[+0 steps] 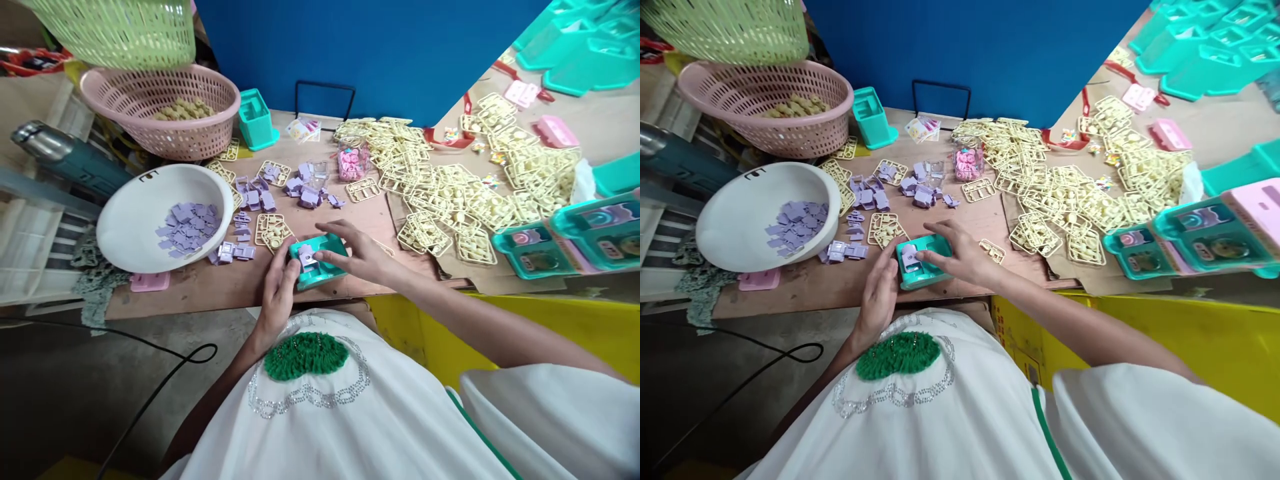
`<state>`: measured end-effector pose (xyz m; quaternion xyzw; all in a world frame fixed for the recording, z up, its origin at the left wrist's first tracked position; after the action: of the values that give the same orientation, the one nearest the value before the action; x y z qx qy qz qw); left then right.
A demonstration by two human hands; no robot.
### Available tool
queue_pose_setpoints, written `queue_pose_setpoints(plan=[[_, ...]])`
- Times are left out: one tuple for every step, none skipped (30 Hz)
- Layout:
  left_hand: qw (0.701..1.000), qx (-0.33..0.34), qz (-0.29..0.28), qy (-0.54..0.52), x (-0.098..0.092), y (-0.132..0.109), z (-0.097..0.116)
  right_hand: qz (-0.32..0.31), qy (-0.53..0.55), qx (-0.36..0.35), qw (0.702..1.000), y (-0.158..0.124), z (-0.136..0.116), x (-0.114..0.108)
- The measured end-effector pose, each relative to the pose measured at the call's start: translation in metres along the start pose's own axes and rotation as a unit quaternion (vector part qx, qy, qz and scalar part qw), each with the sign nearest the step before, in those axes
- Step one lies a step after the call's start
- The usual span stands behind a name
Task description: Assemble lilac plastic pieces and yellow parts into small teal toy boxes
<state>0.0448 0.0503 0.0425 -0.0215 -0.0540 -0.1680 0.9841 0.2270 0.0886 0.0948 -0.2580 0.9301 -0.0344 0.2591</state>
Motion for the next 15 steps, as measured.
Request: queue_pose_setpoints(plan=[[1.000, -0.010, 0.016, -0.012, 0.002, 0.000, -0.001, -0.023, 0.028, 0.039, 0.999, 0.002, 0.002, 0.003], [0.999, -0.019, 0.032, -0.024, 0.003, 0.001, -0.003, -0.043, 0.052, 0.076, 0.995, 0.004, 0.003, 0.005], [0.998, -0.027, 0.044, -0.036, 0.005, 0.002, -0.006, -0.057, 0.071, 0.106, 0.990, 0.005, 0.003, 0.006], [0.997, -0.035, 0.054, -0.045, 0.006, 0.002, -0.008, -0.068, 0.086, 0.130, 0.985, 0.006, 0.001, 0.006], [0.996, -0.041, 0.058, -0.051, 0.008, 0.003, -0.010, -0.077, 0.097, 0.150, 0.981, 0.007, 0.000, 0.006], [0.996, -0.046, 0.060, -0.056, 0.009, 0.004, -0.011, -0.084, 0.106, 0.166, 0.977, 0.008, -0.001, 0.005], [0.995, -0.046, 0.062, -0.056, 0.010, 0.004, -0.011, -0.090, 0.116, 0.181, 0.972, 0.009, -0.002, 0.004], [0.996, -0.043, 0.061, -0.052, 0.011, 0.005, -0.010, -0.096, 0.128, 0.193, 0.968, 0.009, -0.002, 0.004], [0.997, -0.034, 0.060, -0.043, 0.011, 0.005, -0.008, -0.102, 0.138, 0.202, 0.964, 0.010, -0.002, 0.005], [0.998, -0.023, 0.059, -0.031, 0.011, 0.005, -0.006, -0.110, 0.146, 0.210, 0.960, 0.011, -0.003, 0.006], [0.998, -0.012, 0.059, -0.019, 0.012, 0.005, -0.004, -0.115, 0.148, 0.215, 0.959, 0.012, -0.003, 0.008], [0.998, -0.003, 0.058, -0.008, 0.012, 0.005, -0.002, -0.115, 0.141, 0.217, 0.959, 0.013, -0.003, 0.009], [0.998, 0.002, 0.057, 0.001, 0.012, 0.006, -0.001, -0.110, 0.123, 0.216, 0.962, 0.014, -0.004, 0.009], [0.998, 0.005, 0.058, 0.006, 0.013, 0.006, 0.000, -0.098, 0.100, 0.213, 0.967, 0.015, -0.005, 0.008], [0.998, 0.007, 0.060, 0.009, 0.013, 0.006, 0.000, -0.084, 0.077, 0.209, 0.971, 0.015, -0.006, 0.007]])
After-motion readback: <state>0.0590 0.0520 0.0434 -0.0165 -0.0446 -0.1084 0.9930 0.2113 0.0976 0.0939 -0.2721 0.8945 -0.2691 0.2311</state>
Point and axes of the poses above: each hand's wrist, its own y-axis towards the middle knuckle, its own x-axis out of the palm, z = x × y, the point moved 7 cm from there along y, towards the middle knuckle, and after that the axes turned 14 degrees about -z, right-handed, at the moved point
